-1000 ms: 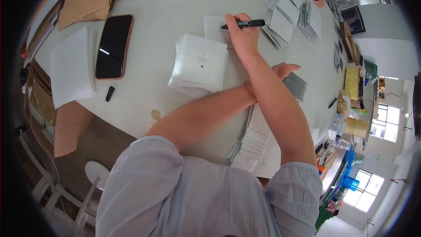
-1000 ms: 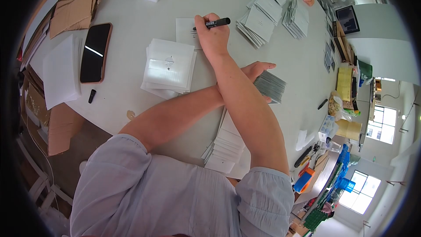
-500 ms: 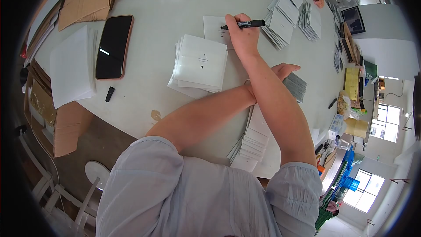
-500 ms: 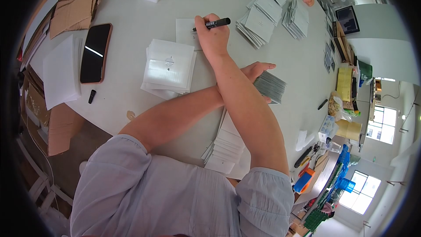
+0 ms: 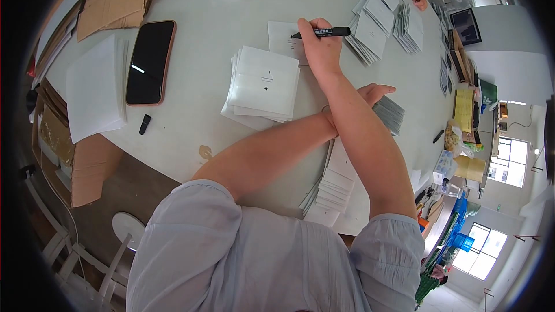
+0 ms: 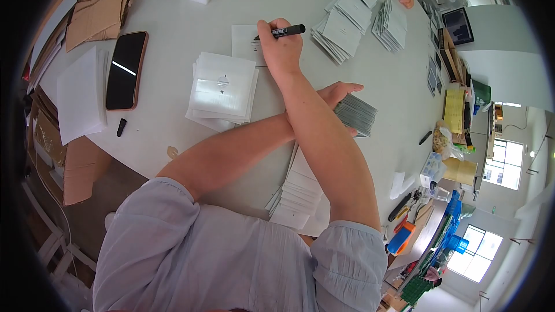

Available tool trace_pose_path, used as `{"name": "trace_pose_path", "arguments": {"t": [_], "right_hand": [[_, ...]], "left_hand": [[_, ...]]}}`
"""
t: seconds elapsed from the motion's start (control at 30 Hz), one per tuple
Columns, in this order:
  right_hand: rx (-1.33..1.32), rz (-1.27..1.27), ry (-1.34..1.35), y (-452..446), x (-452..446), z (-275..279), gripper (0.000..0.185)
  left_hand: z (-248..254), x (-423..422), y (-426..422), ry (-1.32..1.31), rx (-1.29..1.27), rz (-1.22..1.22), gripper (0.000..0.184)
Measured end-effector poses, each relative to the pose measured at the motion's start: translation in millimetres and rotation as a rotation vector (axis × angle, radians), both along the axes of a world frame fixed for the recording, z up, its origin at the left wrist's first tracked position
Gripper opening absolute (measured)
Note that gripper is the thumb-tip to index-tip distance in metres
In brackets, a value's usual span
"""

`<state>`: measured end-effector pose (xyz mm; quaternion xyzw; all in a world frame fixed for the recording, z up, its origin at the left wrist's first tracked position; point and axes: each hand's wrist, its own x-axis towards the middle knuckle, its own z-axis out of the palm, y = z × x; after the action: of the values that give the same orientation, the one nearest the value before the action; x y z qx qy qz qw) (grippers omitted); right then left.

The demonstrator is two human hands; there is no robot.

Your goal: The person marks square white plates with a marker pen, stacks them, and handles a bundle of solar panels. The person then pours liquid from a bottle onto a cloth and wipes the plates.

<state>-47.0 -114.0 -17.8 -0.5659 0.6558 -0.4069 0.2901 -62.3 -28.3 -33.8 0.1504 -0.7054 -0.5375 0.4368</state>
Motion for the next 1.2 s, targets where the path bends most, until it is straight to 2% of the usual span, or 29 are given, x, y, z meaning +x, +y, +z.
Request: {"name": "trace_pose_path", "arguments": {"t": [0.23, 0.33, 0.57, 0.7, 0.73, 0.83, 0.87, 0.93, 0.97, 1.03, 1.07, 1.1, 1.2], "right_hand": [[0.002, 0.019, 0.042, 2.3, 2.1, 5.0, 0.028], [0.037, -0.018, -0.023, 2.5, 2.1, 6.8, 0.028], [-0.093, -0.087, -0.271, 2.4, 0.4, 10.9, 0.026], [-0.284, -0.002, -0.339, 23.4, -1.2, 28.0, 0.023], [-0.232, 0.006, -0.409, 42.4, 3.7, 50.0, 0.017], [-0.327, 0.071, -0.374, 87.5, -12.3, 82.9, 0.012], [-0.371, 0.081, -0.365, 105.1, -23.9, 91.5, 0.012], [-0.546, 0.120, -0.126, 136.2, -73.7, 89.8, 0.013], [-0.518, 0.019, -0.146, 151.1, -93.2, 90.1, 0.012], [-0.535, -0.163, -0.127, 164.8, -129.2, 85.2, 0.013], [-0.580, -0.245, -0.088, 168.4, -147.8, 78.7, 0.014], [-0.519, -0.238, -0.078, 174.7, -168.1, 71.6, 0.024], [-0.382, -0.076, -0.142, 191.4, -199.8, 37.1, 0.051]], "left_hand": [[1.6, 0.8, 0.7, 0.004, 0.010, -0.001, 0.091], [-1.3, -1.2, 0.1, 0.034, 0.002, 0.003, 0.091], [1.2, 1.1, 0.9, 0.013, -0.044, 0.030, 0.090], [7.8, 7.1, 2.2, -0.040, -0.060, -0.007, 0.088], [8.1, 7.5, 1.6, -0.056, -0.073, -0.019, 0.086], [0.4, 2.2, 0.0, 0.018, -0.084, 0.045, 0.081], [17.6, 7.4, 1.0, -0.020, -0.076, 0.005, 0.082], [1.7, -3.7, -1.7, 0.017, -0.128, 0.092, 0.085], [-3.5, -7.8, -2.3, 0.050, -0.166, 0.178, 0.088], [3.8, -1.3, -0.1, 0.014, -0.122, 0.131, 0.090], [6.3, 2.2, 1.5, -0.027, -0.069, 0.089, 0.093], [6.6, 2.8, 2.2, -0.028, -0.077, 0.086, 0.093], [8.0, 4.8, 2.4, -0.054, -0.090, 0.080, 0.096]]}}
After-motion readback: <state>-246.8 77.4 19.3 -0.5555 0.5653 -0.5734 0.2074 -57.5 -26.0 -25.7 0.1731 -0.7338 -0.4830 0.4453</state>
